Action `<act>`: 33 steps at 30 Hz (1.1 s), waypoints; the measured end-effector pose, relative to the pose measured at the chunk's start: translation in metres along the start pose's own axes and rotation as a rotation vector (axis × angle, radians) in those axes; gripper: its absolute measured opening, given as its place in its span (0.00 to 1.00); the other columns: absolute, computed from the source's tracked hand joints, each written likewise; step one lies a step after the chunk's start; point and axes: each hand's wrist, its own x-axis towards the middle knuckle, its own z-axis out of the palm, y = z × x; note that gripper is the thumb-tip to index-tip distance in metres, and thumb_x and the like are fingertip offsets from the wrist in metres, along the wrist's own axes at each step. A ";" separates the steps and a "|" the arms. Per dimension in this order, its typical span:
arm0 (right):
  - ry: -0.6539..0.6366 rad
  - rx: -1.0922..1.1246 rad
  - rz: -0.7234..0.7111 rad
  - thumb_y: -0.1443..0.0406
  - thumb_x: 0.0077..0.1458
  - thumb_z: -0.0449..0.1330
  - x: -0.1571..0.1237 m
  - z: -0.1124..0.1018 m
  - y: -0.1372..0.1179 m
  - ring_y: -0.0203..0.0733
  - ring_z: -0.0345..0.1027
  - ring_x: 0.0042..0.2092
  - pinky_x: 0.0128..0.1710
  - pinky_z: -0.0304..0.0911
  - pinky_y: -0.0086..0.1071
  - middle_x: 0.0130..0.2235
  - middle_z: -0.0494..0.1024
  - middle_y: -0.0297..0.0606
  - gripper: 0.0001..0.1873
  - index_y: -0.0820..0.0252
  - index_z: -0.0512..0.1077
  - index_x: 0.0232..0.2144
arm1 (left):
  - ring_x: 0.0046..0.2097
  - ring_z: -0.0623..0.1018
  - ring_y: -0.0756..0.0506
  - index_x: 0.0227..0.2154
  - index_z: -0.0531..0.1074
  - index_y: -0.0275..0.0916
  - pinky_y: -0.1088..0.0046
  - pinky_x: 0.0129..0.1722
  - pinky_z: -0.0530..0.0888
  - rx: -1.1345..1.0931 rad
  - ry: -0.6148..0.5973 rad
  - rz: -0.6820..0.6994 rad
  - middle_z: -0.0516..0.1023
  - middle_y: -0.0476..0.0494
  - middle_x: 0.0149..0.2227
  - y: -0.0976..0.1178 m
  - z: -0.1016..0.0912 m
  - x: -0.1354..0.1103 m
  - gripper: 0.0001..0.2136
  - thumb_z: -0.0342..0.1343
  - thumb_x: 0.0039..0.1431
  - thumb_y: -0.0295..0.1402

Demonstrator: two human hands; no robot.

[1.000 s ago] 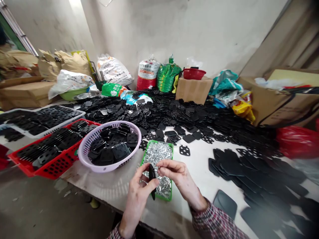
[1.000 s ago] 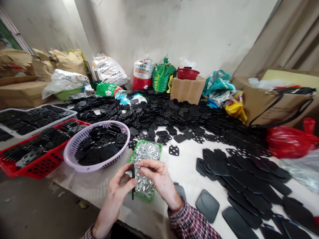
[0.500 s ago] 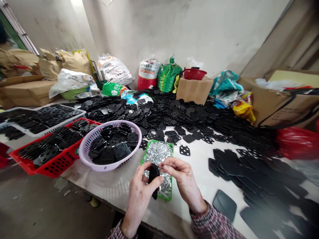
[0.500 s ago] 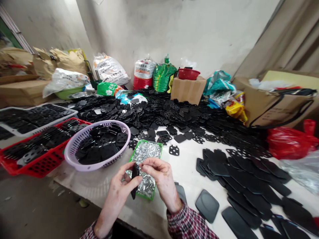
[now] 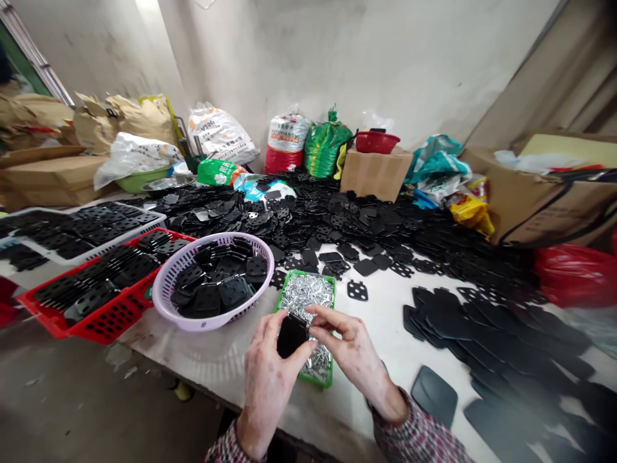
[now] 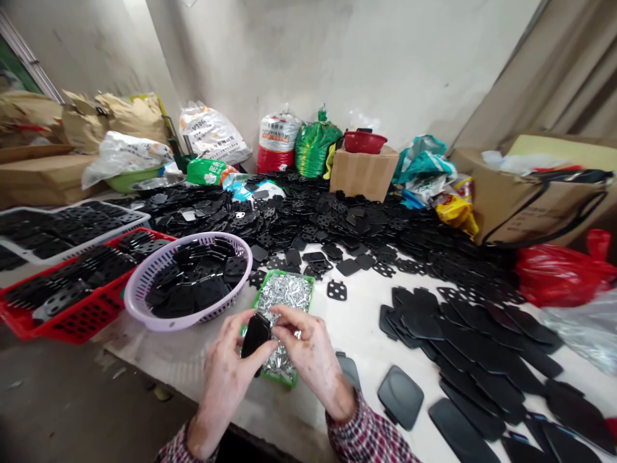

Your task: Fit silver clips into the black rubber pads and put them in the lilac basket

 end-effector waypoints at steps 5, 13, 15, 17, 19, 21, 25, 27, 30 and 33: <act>-0.022 -0.141 -0.050 0.67 0.55 0.58 -0.003 0.001 -0.008 0.41 0.73 0.35 0.34 0.69 0.30 0.33 0.78 0.34 0.21 0.57 0.74 0.52 | 0.52 0.74 0.32 0.51 0.73 0.43 0.56 0.52 0.68 0.052 0.056 0.144 0.76 0.36 0.50 0.002 -0.001 -0.004 0.24 0.66 0.50 0.41; -0.050 -0.359 -0.112 0.70 0.55 0.55 -0.006 -0.003 -0.024 0.40 0.71 0.31 0.35 0.68 0.31 0.31 0.78 0.31 0.28 0.54 0.68 0.59 | 0.54 0.73 0.31 0.54 0.71 0.43 0.55 0.54 0.68 0.050 0.044 0.201 0.75 0.35 0.52 -0.003 -0.001 -0.008 0.25 0.65 0.52 0.39; -0.085 -0.355 -0.091 0.70 0.55 0.56 -0.008 -0.003 -0.024 0.40 0.71 0.30 0.34 0.68 0.31 0.31 0.77 0.31 0.28 0.54 0.68 0.59 | 0.54 0.73 0.32 0.54 0.71 0.44 0.56 0.53 0.68 0.036 0.020 0.204 0.75 0.36 0.51 -0.004 -0.002 -0.010 0.25 0.65 0.52 0.38; -0.067 -0.429 -0.159 0.69 0.57 0.55 -0.011 -0.002 -0.023 0.42 0.70 0.30 0.32 0.67 0.33 0.31 0.77 0.34 0.27 0.55 0.68 0.59 | 0.55 0.73 0.33 0.55 0.70 0.44 0.57 0.54 0.68 0.042 -0.001 0.227 0.75 0.36 0.52 -0.004 -0.003 -0.012 0.26 0.64 0.53 0.38; -0.016 -0.541 -0.286 0.68 0.60 0.52 -0.014 0.001 -0.024 0.44 0.68 0.31 0.31 0.66 0.35 0.32 0.76 0.39 0.25 0.57 0.68 0.59 | 0.56 0.72 0.33 0.55 0.70 0.44 0.58 0.55 0.68 0.038 -0.007 0.233 0.75 0.35 0.53 -0.002 -0.003 -0.013 0.26 0.64 0.53 0.38; 0.021 -0.580 -0.381 0.67 0.62 0.51 -0.013 0.005 -0.025 0.46 0.68 0.32 0.32 0.66 0.37 0.33 0.75 0.41 0.24 0.58 0.69 0.59 | 0.55 0.72 0.34 0.55 0.70 0.43 0.59 0.54 0.68 0.001 -0.007 0.191 0.74 0.36 0.52 0.001 -0.004 -0.012 0.25 0.65 0.52 0.37; -0.097 -0.334 -0.278 0.63 0.62 0.59 0.000 0.008 -0.029 0.44 0.70 0.34 0.36 0.70 0.34 0.33 0.74 0.37 0.16 0.55 0.74 0.52 | 0.46 0.75 0.38 0.50 0.72 0.44 0.63 0.46 0.71 -0.144 -0.088 0.017 0.75 0.40 0.47 0.005 -0.014 -0.005 0.24 0.67 0.48 0.34; -0.239 -0.170 -0.218 0.60 0.62 0.61 0.007 0.008 -0.030 0.45 0.72 0.39 0.39 0.72 0.34 0.38 0.75 0.39 0.13 0.54 0.77 0.48 | 0.40 0.74 0.42 0.48 0.74 0.45 0.68 0.39 0.71 -0.261 -0.184 -0.061 0.75 0.44 0.43 0.004 -0.023 -0.002 0.23 0.68 0.46 0.33; -0.440 -0.072 -0.260 0.57 0.65 0.59 0.014 0.009 -0.034 0.50 0.70 0.49 0.49 0.70 0.39 0.49 0.73 0.43 0.13 0.52 0.79 0.47 | 0.35 0.70 0.46 0.49 0.75 0.45 0.73 0.33 0.68 -0.502 -0.319 -0.145 0.74 0.48 0.38 -0.003 -0.037 0.000 0.24 0.68 0.46 0.34; -0.559 -0.101 -0.295 0.56 0.66 0.58 0.021 0.015 -0.037 0.51 0.68 0.53 0.53 0.67 0.41 0.53 0.72 0.44 0.14 0.52 0.78 0.49 | 0.34 0.68 0.48 0.51 0.76 0.42 0.74 0.34 0.67 -0.751 -0.376 -0.174 0.73 0.49 0.34 -0.013 -0.048 0.002 0.26 0.69 0.46 0.37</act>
